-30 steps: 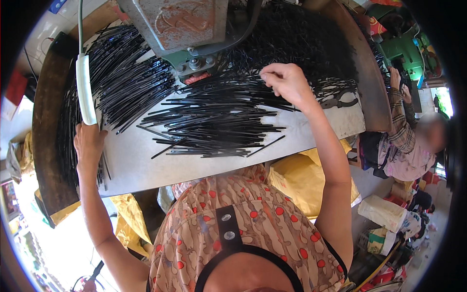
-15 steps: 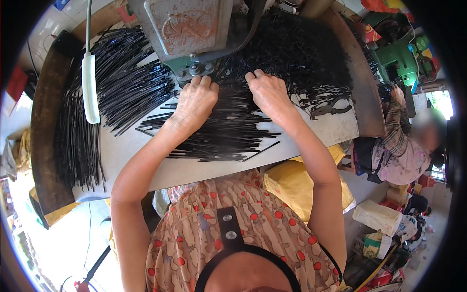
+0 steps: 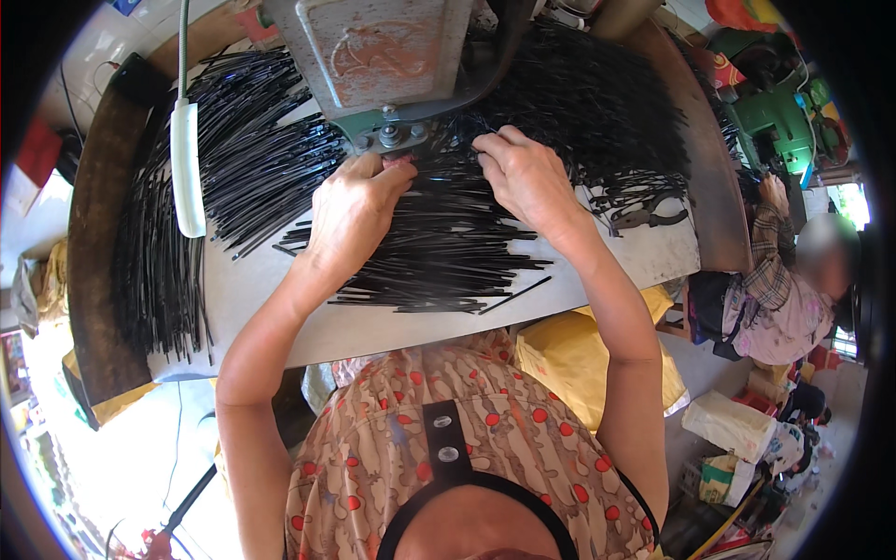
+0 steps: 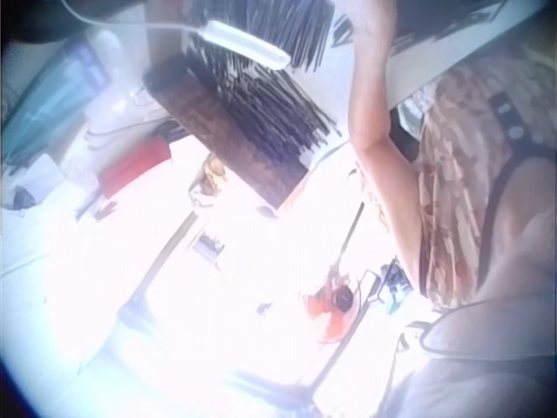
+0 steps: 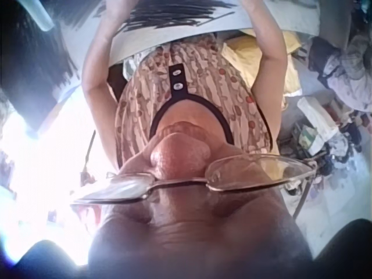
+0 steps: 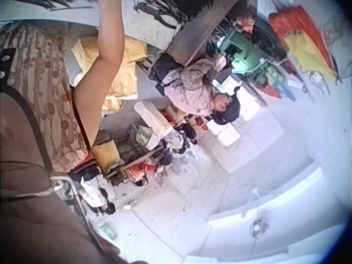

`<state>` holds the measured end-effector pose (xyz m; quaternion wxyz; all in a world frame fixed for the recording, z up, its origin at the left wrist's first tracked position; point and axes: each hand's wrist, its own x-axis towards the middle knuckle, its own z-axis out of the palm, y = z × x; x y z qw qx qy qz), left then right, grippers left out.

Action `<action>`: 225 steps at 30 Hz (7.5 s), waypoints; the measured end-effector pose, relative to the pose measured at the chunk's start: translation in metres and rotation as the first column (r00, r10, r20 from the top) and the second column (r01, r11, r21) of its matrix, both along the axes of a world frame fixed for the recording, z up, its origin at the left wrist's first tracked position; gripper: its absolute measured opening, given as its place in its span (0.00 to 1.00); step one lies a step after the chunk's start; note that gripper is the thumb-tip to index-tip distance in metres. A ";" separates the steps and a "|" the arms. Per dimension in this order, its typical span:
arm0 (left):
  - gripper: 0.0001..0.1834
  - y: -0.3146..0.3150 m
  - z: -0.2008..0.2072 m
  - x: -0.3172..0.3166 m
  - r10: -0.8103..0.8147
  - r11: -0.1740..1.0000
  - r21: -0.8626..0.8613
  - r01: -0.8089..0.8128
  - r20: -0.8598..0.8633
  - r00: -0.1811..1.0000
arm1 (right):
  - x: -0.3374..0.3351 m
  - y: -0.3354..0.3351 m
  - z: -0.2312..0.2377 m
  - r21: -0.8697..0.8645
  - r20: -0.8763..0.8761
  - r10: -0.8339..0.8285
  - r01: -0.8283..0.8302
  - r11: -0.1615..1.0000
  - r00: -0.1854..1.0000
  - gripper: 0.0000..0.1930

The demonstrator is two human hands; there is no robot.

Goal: The person repeatedly picks up black plastic strips from the table, feeds them into a machine to attach metal fasteners, and stacks the assembled strips.

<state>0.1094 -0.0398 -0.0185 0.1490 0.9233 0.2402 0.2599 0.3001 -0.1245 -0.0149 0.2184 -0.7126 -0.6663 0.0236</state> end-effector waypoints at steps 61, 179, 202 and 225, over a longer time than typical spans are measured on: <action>0.11 0.024 -0.011 0.004 0.188 0.980 0.051 -0.194 0.104 0.977 | -0.032 0.050 -0.007 -0.155 -0.963 -0.128 -0.099 0.983 0.236 0.12; 0.11 0.045 -0.023 0.010 0.656 -0.033 -0.916 0.400 0.282 0.700 | -0.028 0.049 -0.025 -0.034 -0.906 0.076 0.252 0.967 -0.415 0.08; 0.12 0.029 -0.031 0.014 0.712 -0.050 -0.894 0.446 0.281 0.643 | -0.034 0.049 -0.028 -0.027 -0.895 0.129 0.342 0.939 -0.427 0.05; 0.06 0.043 -0.020 0.000 0.430 -0.072 -0.880 0.470 0.397 0.810 | 0.078 -0.069 0.007 0.026 0.171 -0.129 0.127 0.992 0.977 0.11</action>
